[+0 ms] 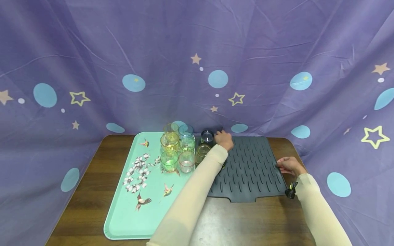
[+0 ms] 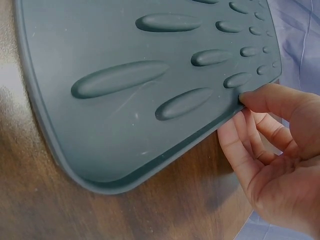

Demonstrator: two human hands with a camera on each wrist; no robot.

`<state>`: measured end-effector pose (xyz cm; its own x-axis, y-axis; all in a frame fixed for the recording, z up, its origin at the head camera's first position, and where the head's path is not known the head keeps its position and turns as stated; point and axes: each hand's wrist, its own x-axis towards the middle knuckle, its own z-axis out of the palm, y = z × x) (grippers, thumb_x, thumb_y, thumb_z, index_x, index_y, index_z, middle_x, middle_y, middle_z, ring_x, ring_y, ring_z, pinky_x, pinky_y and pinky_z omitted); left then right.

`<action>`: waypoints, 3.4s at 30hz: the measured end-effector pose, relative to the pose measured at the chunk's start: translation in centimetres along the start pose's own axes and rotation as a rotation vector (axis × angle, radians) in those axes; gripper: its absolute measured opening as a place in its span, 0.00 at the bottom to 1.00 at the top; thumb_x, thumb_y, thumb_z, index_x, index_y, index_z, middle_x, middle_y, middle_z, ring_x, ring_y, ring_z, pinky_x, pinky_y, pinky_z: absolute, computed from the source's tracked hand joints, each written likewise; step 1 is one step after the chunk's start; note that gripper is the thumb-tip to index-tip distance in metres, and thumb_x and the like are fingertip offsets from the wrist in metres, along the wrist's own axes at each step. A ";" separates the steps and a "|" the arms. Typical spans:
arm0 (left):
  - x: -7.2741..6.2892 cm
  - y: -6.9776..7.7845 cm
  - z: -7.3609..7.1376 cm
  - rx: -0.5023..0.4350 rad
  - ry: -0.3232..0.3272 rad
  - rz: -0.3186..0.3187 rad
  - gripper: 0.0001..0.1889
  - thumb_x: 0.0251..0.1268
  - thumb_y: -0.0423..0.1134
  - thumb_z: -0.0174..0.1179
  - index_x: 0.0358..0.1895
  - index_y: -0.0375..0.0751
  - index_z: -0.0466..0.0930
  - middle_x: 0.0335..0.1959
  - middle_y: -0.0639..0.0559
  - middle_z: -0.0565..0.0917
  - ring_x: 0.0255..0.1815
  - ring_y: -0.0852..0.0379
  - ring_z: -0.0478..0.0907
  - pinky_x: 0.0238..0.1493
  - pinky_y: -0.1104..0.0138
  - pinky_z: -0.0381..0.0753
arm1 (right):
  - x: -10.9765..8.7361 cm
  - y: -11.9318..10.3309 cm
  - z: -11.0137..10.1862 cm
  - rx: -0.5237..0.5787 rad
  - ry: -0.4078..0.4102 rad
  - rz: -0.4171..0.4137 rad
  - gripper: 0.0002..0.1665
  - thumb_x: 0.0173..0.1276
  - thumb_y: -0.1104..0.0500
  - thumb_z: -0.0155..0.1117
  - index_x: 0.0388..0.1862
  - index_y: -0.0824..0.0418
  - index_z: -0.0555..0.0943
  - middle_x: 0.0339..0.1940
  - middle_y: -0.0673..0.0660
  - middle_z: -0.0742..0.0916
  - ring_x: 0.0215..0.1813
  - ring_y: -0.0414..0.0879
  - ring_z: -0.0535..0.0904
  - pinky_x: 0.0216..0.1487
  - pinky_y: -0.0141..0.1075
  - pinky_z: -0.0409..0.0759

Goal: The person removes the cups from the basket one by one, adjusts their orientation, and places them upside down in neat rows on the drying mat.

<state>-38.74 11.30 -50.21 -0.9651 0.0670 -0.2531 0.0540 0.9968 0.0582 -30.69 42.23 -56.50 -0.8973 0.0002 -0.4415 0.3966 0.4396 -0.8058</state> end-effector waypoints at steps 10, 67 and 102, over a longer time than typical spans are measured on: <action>-0.2 -0.3 0.0 0.039 0.033 0.033 0.26 0.71 0.51 0.58 0.71 0.55 0.74 0.69 0.49 0.71 0.69 0.49 0.68 0.67 0.57 0.75 | 0.1 0.0 0.2 0.007 -0.004 0.002 0.05 0.74 0.68 0.58 0.40 0.71 0.78 0.24 0.48 0.82 0.28 0.38 0.79 0.34 0.32 0.87; -11.6 -31.3 -2.8 -1.110 0.061 0.279 0.32 0.68 0.44 0.68 0.71 0.39 0.67 0.75 0.36 0.66 0.77 0.34 0.60 0.73 0.42 0.67 | -0.3 -0.4 -0.3 -0.040 -0.035 0.011 0.06 0.74 0.66 0.59 0.43 0.70 0.78 0.28 0.49 0.83 0.31 0.39 0.81 0.37 0.32 0.87; -11.3 -33.7 7.2 -1.195 -0.159 0.231 0.47 0.61 0.37 0.73 0.80 0.50 0.54 0.83 0.38 0.52 0.81 0.28 0.51 0.79 0.38 0.53 | -0.3 0.0 -0.2 -0.036 -0.007 0.003 0.07 0.75 0.66 0.58 0.43 0.71 0.78 0.27 0.49 0.83 0.31 0.39 0.81 0.36 0.32 0.86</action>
<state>-27.85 -22.79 -56.30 -0.9175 0.3251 -0.2292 -0.1296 0.3003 0.9450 -30.48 42.43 -56.23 -0.8947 -0.0047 -0.4466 0.3919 0.4713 -0.7901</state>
